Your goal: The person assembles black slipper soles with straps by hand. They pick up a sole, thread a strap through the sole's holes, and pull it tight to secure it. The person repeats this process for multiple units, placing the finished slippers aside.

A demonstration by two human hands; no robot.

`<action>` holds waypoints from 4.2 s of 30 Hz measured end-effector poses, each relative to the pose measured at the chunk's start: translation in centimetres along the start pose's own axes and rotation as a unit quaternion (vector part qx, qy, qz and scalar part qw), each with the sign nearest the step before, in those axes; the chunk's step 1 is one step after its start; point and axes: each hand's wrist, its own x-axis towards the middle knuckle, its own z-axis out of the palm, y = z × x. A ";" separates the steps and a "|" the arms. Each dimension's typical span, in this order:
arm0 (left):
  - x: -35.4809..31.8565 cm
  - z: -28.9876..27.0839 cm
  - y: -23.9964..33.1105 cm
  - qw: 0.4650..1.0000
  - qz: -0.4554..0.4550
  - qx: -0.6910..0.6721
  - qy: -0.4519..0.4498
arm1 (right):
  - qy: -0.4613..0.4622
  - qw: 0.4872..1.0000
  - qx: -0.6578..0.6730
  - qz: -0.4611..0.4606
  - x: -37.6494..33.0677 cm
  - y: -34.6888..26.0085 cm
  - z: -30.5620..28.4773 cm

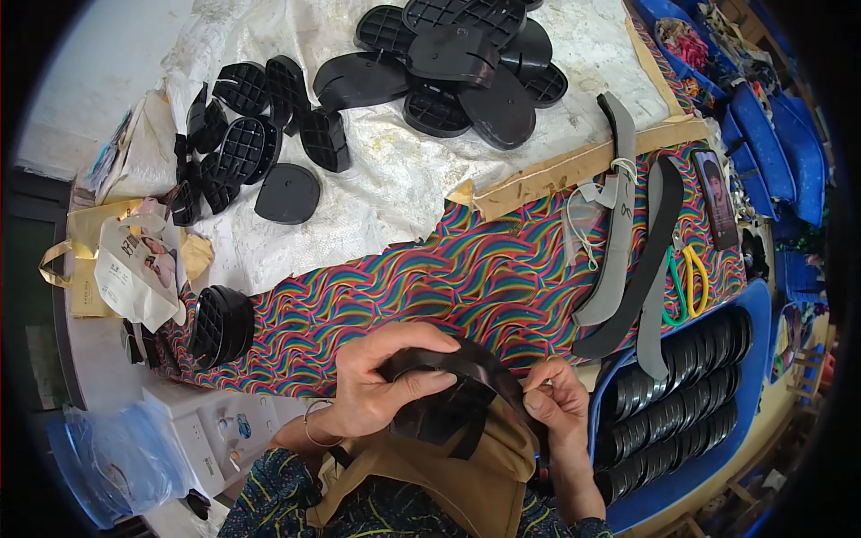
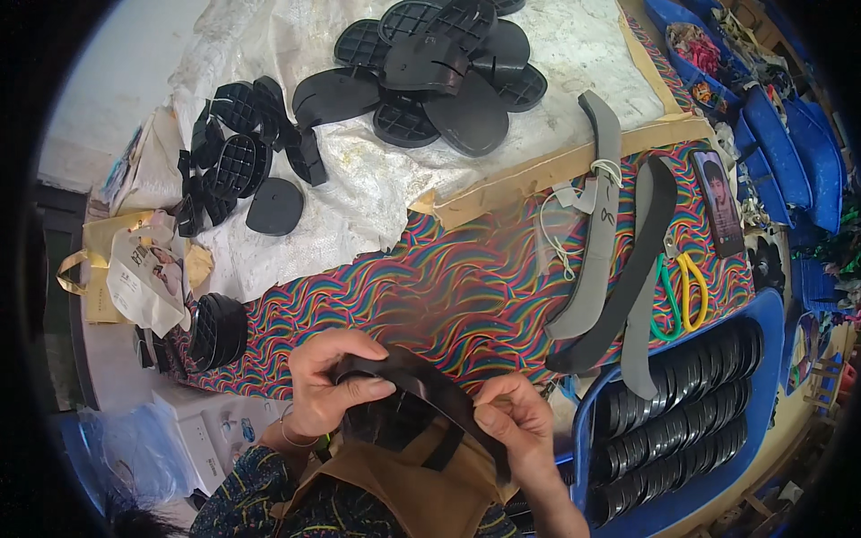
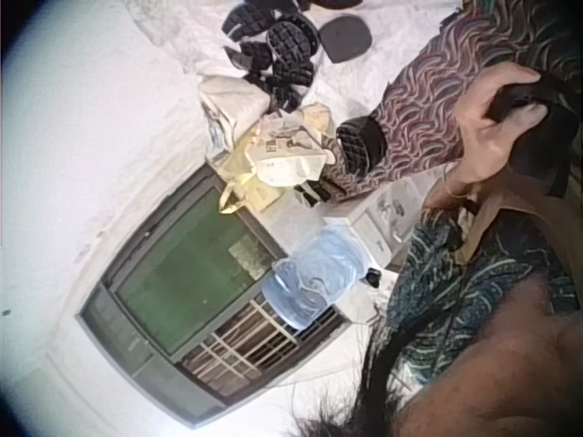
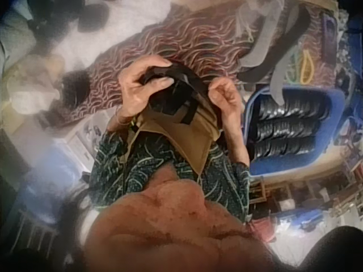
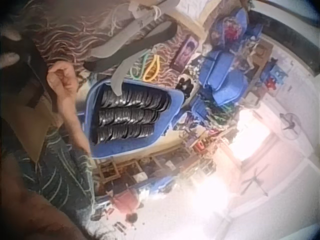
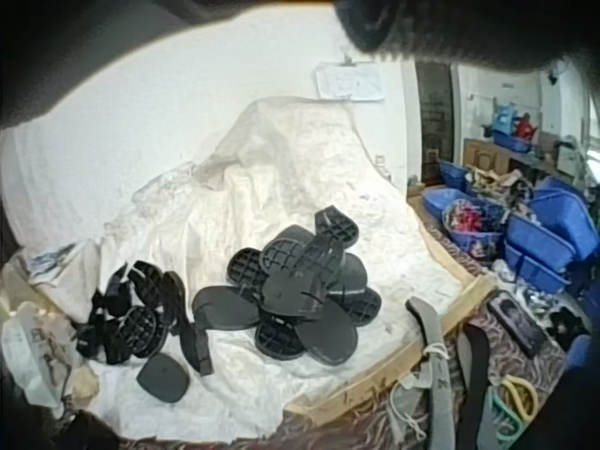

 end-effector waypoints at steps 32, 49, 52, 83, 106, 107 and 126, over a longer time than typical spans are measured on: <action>4.9 4.8 -1.2 0.995 0.016 -0.016 0.100 | 0.125 0.954 -0.237 -0.137 1.6 2.7 0.1; 5.4 5.8 -3.0 0.984 -0.010 -0.106 0.141 | 0.136 0.884 -0.433 -0.115 0.7 3.0 1.2; 5.2 6.0 -2.9 0.983 -0.008 -0.105 0.151 | 0.110 0.920 -0.366 -0.091 0.6 2.6 1.2; 3.6 6.1 -4.5 0.956 0.106 -0.168 0.216 | 0.005 0.996 0.068 -0.055 1.0 0.7 0.8; 3.6 7.2 -5.0 0.966 0.060 -0.162 0.190 | 0.105 0.873 -0.444 -0.172 3.5 -0.1 1.1; 3.7 7.2 -5.0 0.966 0.058 -0.165 0.188 | 0.117 0.868 -0.459 -0.151 3.3 -0.3 1.4; 5.6 5.1 -3.6 0.904 -0.092 -0.407 -0.092 | 0.198 0.904 -0.267 -0.267 4.7 0.2 -0.6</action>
